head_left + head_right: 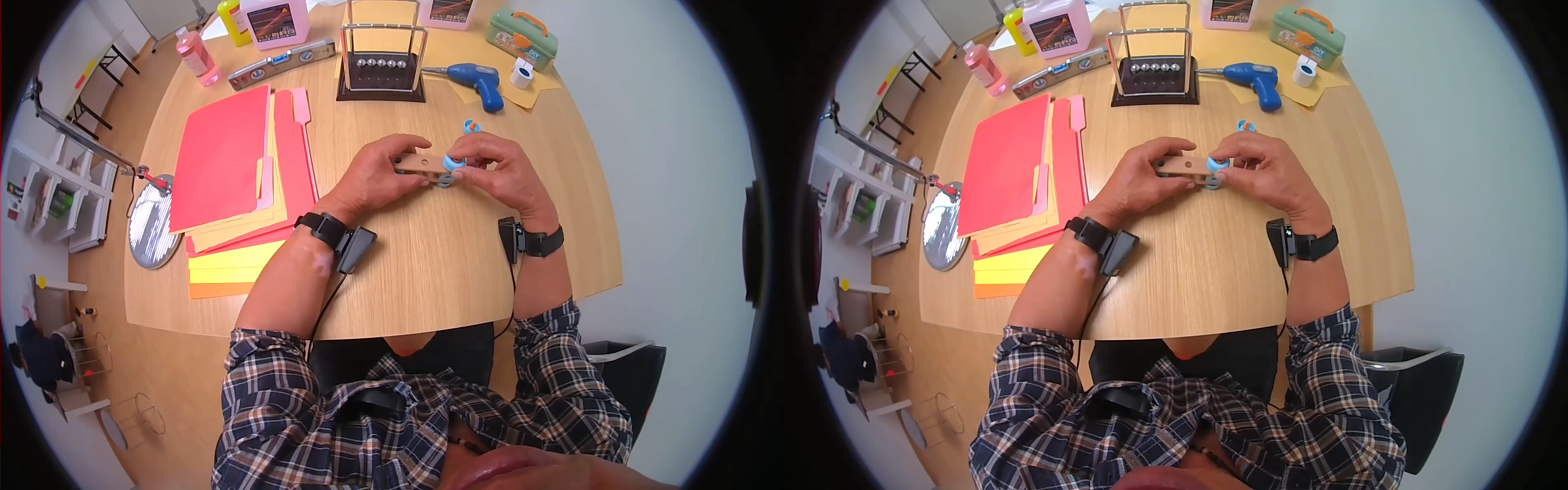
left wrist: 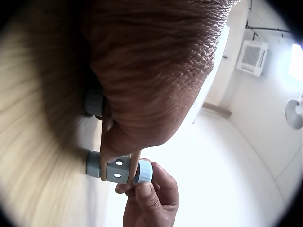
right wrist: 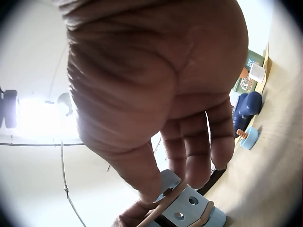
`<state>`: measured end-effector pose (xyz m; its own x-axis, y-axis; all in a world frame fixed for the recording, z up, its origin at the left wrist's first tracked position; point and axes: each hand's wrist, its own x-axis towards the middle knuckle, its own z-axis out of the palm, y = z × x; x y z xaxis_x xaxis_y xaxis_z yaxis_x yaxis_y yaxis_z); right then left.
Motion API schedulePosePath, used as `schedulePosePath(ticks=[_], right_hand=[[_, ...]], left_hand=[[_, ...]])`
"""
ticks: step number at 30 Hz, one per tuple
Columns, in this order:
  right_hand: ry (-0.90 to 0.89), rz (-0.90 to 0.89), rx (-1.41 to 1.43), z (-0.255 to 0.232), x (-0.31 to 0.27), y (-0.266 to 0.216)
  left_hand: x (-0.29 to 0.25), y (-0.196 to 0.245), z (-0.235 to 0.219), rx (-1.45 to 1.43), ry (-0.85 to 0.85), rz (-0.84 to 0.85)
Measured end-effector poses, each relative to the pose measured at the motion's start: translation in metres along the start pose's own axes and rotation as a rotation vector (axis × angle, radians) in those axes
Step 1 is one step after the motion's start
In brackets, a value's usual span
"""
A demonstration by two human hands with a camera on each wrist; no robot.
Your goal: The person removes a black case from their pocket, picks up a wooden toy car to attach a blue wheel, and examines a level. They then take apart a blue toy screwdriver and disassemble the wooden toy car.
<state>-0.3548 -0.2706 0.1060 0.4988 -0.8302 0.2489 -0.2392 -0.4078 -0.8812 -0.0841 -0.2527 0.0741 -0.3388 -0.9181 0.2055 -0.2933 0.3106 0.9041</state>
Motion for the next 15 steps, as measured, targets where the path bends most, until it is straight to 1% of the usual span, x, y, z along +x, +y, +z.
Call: schedulePosePath(ticks=[9, 12, 15], right_hand=[[0.050, -0.005, -0.014, 0.0013, 0.0009, 0.0021], [0.069, -0.023, -0.032, 0.0024, 0.0016, 0.0056], [0.092, -0.032, -0.058, 0.0035, 0.0028, 0.0074]], left_hand=[[0.0011, -0.0008, 0.0009, 0.003, -0.010, 0.005], [0.0007, -0.0010, 0.0015, -0.011, 0.013, 0.014], [0.0007, -0.0033, 0.0025, 0.053, 0.001, 0.025]])
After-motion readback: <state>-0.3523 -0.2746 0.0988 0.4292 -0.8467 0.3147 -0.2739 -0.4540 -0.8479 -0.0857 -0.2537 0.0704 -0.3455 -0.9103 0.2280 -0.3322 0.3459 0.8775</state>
